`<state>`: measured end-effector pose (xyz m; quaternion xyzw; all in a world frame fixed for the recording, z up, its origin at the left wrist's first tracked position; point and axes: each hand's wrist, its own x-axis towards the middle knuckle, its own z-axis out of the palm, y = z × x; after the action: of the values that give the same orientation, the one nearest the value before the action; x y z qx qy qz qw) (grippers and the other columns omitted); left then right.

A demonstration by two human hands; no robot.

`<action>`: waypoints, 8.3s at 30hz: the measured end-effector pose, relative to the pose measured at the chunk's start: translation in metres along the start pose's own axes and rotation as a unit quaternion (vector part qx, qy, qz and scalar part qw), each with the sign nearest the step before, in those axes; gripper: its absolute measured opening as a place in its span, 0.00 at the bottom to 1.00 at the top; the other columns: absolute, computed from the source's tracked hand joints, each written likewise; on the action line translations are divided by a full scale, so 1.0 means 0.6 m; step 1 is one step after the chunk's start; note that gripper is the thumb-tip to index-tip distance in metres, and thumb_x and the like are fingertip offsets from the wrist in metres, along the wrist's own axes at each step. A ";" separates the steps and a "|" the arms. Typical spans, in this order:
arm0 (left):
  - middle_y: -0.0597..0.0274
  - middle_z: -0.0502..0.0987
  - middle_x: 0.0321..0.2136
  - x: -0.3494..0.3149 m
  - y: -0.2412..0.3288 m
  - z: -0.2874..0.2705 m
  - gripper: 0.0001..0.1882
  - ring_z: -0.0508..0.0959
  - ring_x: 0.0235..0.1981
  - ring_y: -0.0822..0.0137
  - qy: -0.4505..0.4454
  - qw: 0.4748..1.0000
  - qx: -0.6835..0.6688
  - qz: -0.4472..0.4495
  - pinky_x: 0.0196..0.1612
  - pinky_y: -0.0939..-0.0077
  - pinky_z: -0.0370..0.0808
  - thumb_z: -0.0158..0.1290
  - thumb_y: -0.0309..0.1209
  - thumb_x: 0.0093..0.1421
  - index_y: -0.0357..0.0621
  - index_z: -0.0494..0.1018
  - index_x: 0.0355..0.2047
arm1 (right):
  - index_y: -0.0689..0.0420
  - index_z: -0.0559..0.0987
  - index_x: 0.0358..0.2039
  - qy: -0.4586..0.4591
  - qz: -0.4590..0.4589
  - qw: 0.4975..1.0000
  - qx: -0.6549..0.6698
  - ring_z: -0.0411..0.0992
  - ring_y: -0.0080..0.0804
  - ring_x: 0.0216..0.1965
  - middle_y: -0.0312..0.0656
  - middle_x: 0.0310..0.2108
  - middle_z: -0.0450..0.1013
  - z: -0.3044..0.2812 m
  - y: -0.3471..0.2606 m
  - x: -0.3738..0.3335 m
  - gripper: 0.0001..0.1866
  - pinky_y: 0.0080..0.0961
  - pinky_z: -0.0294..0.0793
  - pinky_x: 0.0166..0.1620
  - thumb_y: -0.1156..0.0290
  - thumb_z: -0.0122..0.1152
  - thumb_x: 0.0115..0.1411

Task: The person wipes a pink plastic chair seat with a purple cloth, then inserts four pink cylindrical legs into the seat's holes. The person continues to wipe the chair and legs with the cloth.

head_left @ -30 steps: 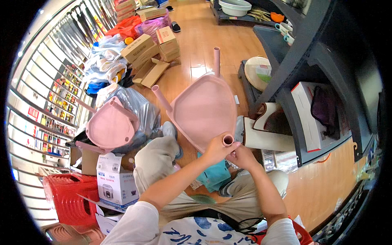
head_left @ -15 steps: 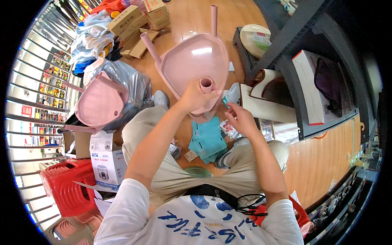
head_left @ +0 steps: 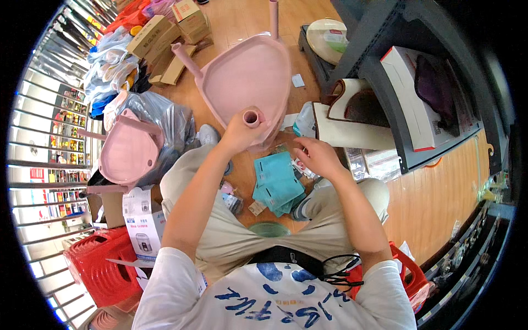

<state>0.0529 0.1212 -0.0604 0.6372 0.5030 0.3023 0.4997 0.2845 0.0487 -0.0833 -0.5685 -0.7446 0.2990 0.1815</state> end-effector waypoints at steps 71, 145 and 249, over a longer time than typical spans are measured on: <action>0.60 0.77 0.38 -0.043 -0.342 0.146 0.15 0.77 0.38 0.62 0.323 0.758 -0.492 -0.281 0.43 0.68 0.73 0.41 0.37 0.62 0.41 0.72 0.41 | 0.64 0.68 0.48 0.028 0.142 0.908 0.393 0.70 0.32 0.42 0.44 0.44 0.71 0.113 -0.016 0.067 0.19 0.28 0.71 0.46 0.72 0.56 0.56; 0.65 0.72 0.26 0.061 0.132 -0.118 0.08 0.73 0.33 0.64 -0.185 0.552 0.749 0.315 0.38 0.70 0.68 0.50 0.33 0.47 0.48 0.69 0.28 | 0.58 0.78 0.32 -0.006 0.043 0.972 0.231 0.75 0.45 0.31 0.47 0.26 0.76 0.088 -0.065 0.097 0.23 0.39 0.71 0.34 0.50 0.62 0.48; 0.55 0.76 0.26 0.028 0.106 -0.048 0.25 0.78 0.29 0.56 -0.255 0.604 0.727 0.203 0.35 0.62 0.70 0.56 0.30 0.44 0.40 0.67 0.46 | 0.62 0.78 0.30 0.066 0.049 0.959 0.270 0.74 0.51 0.31 0.52 0.27 0.76 0.152 -0.119 0.118 0.18 0.42 0.71 0.34 0.58 0.59 0.49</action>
<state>0.0542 0.1468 0.0062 0.9276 0.2664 -0.2441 -0.0946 0.1556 0.0819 -0.1107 -0.5523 -0.5939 0.4594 0.3623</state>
